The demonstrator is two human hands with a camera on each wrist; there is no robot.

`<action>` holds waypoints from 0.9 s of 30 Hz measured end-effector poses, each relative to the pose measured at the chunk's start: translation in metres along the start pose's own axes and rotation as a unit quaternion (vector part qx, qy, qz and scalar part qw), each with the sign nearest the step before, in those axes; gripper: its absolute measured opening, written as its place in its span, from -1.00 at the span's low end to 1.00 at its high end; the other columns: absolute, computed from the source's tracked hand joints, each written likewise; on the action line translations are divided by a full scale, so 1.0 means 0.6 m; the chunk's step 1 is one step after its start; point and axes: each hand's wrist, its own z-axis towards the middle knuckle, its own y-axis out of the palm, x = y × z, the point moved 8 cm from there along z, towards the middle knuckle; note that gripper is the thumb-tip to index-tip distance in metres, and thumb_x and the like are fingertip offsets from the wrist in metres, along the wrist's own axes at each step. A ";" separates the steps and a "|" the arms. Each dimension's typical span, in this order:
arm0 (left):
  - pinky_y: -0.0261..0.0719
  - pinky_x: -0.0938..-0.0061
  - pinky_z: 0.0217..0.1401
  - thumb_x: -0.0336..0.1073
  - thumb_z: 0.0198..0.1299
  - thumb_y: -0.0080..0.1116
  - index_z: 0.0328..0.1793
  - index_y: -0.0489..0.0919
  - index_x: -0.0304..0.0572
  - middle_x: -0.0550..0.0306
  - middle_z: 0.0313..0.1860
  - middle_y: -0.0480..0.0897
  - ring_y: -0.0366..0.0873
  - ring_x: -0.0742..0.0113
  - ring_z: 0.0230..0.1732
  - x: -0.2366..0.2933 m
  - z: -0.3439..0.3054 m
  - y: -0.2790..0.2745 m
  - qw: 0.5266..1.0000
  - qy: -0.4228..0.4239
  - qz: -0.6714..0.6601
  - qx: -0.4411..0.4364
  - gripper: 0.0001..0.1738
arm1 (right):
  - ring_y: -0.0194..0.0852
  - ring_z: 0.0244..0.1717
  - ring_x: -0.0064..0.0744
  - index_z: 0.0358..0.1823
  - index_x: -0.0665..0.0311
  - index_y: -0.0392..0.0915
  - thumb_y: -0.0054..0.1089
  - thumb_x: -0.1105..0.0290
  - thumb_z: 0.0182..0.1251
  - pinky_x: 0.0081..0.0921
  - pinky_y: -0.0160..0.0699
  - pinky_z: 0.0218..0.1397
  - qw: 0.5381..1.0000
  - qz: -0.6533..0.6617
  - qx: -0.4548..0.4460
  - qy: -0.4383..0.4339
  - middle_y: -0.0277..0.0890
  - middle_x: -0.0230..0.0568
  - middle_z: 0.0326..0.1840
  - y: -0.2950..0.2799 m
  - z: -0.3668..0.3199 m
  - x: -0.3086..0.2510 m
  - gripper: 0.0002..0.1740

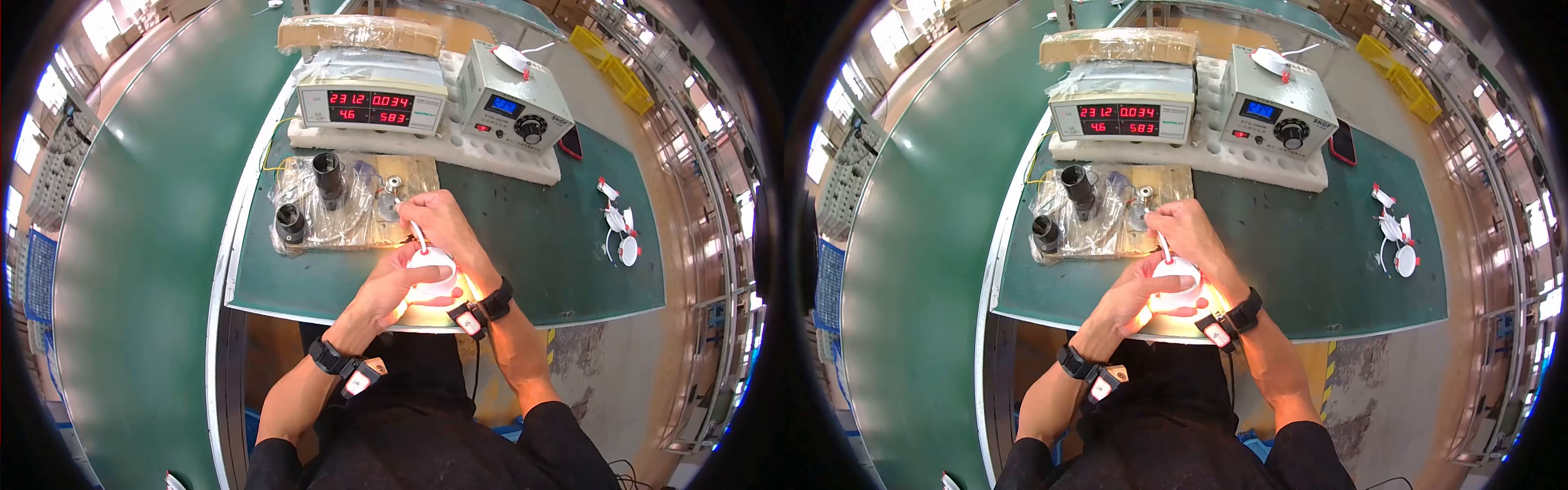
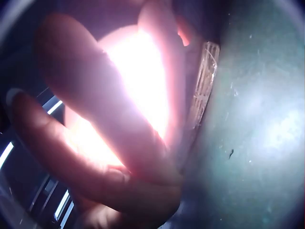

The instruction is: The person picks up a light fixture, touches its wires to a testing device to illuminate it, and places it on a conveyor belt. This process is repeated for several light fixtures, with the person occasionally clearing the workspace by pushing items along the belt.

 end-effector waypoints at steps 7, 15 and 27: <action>0.82 0.19 0.06 -0.42 0.27 0.38 0.24 0.51 -0.21 0.00 0.10 0.70 0.78 0.02 0.02 -0.007 0.004 -0.007 1.000 -0.016 0.020 0.015 -0.57 | 0.26 -0.64 -0.66 -0.57 0.43 0.59 0.21 0.28 0.25 -0.50 0.23 -0.57 1.000 -0.010 0.002 0.020 0.39 -0.40 -0.71 0.000 -0.007 -0.012 -0.65; 0.86 0.26 -0.06 -0.45 0.26 0.37 0.24 0.47 -0.22 -0.03 0.10 0.69 0.79 -0.01 -0.01 -0.006 0.002 -0.001 0.999 -0.023 0.003 0.037 -0.54 | 0.27 -0.63 -0.66 -0.56 0.45 0.59 0.20 0.28 0.25 -0.51 0.24 -0.56 1.000 -0.016 0.012 0.018 0.38 -0.39 -0.71 0.000 -0.005 -0.009 -0.66; 0.88 0.34 -0.13 -0.49 0.25 0.34 0.18 0.52 -0.25 -0.02 0.02 0.71 0.80 0.01 -0.02 -0.013 0.006 -0.007 0.999 -0.023 -0.012 0.021 -0.61 | 0.23 -0.67 -0.67 -0.55 0.42 0.60 0.20 0.28 0.26 -0.51 0.19 -0.60 1.000 0.003 0.009 0.017 0.36 -0.42 -0.73 0.002 -0.004 -0.001 -0.66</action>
